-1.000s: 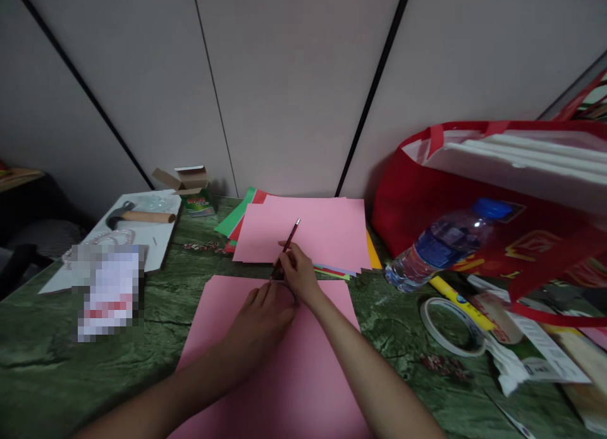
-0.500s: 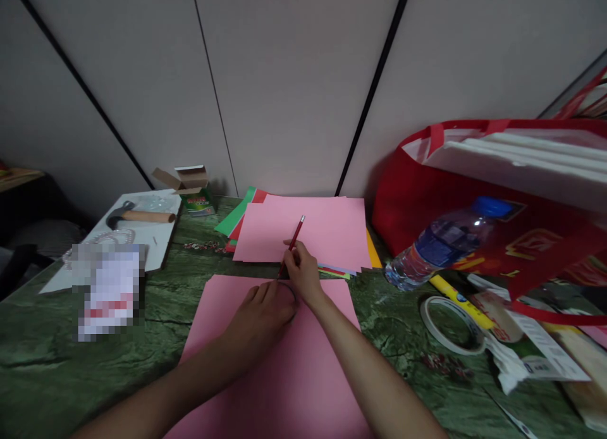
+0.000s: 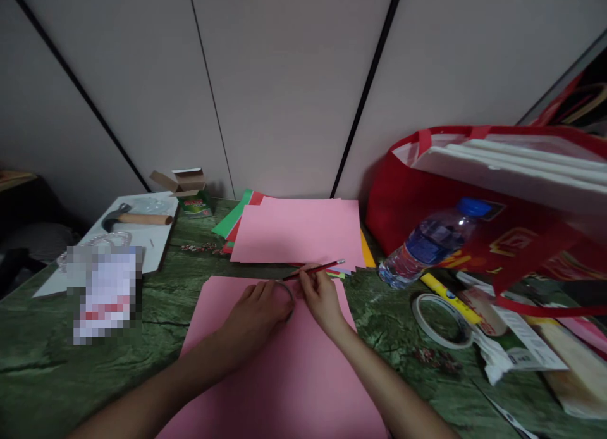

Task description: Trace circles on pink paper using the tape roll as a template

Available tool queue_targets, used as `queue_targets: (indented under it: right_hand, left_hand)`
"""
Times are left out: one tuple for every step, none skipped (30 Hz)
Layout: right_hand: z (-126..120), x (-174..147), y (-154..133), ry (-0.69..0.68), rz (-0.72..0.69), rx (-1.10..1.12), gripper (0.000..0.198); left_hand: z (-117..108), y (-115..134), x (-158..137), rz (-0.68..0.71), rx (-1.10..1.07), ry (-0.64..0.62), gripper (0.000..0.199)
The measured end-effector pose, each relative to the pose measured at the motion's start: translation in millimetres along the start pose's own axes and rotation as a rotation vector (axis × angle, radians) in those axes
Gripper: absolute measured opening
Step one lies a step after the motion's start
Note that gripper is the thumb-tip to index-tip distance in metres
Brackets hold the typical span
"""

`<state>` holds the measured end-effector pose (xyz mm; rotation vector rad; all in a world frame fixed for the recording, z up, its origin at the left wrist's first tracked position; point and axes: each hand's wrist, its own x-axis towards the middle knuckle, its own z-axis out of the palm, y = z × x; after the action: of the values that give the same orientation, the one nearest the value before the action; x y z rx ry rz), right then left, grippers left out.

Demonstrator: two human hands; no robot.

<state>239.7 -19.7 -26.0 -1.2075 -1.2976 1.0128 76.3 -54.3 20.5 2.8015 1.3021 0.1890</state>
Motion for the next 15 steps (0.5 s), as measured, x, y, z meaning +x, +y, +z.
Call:
queue_targets:
  right_hand:
    - [-2.6, -5.1, -0.6, -0.002, 0.013, 0.023, 0.028]
    - [-5.1, -9.7, -0.8, -0.003, 0.025, 0.045, 0.029]
    - [-7.5, -13.9, -0.5, -0.002, 0.033, 0.066, 0.029]
    - [-10.0, -17.6, 0.3, 0.002, 0.042, 0.086, 0.03]
    - [-12.5, -20.8, 1.6, 0.009, 0.054, 0.1, 0.031]
    - [-14.9, -23.7, 3.0, 0.018, 0.067, 0.112, 0.032]
    - [-17.2, -26.2, 4.4, 0.028, 0.078, 0.12, 0.034]
    - [-19.3, -28.4, 5.5, 0.038, 0.087, 0.127, 0.035]
    - [-21.1, -30.4, 6.2, 0.049, 0.093, 0.131, 0.037]
    - [-22.6, -32.2, 6.2, 0.058, 0.095, 0.134, 0.037]
    - [-23.7, -33.9, 5.7, 0.066, 0.094, 0.137, 0.038]
    - [-24.4, -35.6, 4.7, 0.072, 0.091, 0.139, 0.038]
    - [-25.0, -37.2, 3.3, 0.078, 0.088, 0.14, 0.039]
    - [-25.4, -38.9, 1.7, 0.08, 0.085, 0.138, 0.039]
    - [-25.8, -40.7, 0.2, 0.08, 0.083, 0.133, 0.039]
  left_hand:
    - [0.1, -0.3, -0.1, -0.002, 0.007, -0.004, 0.021]
    - [0.0, -0.4, 0.0, -0.004, 0.013, -0.01, 0.021]
    - [-0.3, -0.4, 0.2, -0.006, 0.019, -0.017, 0.02]
    - [-0.9, -0.2, 0.6, -0.008, 0.023, -0.024, 0.019]
    - [-1.7, 0.0, 0.9, -0.011, 0.023, -0.033, 0.018]
    - [-2.7, 0.2, 1.3, -0.012, 0.018, -0.044, 0.018]
    - [-3.8, 0.5, 1.6, -0.011, 0.012, -0.053, 0.017]
    - [-4.9, 0.7, 1.8, -0.011, 0.007, -0.06, 0.017]
    - [-5.9, 0.9, 2.0, -0.011, 0.003, -0.064, 0.017]
    - [-6.8, 0.9, 2.0, -0.01, -0.004, -0.071, 0.017]
    - [-7.5, 0.6, 2.0, -0.01, -0.011, -0.078, 0.018]
    - [-8.1, 0.1, 1.8, -0.011, -0.019, -0.085, 0.018]
    - [-8.5, -0.7, 1.6, -0.011, -0.031, -0.09, 0.019]
    - [-8.8, -1.7, 1.2, -0.008, -0.042, -0.092, 0.019]
    - [-9.0, -2.8, 0.9, -0.002, -0.052, -0.089, 0.019]
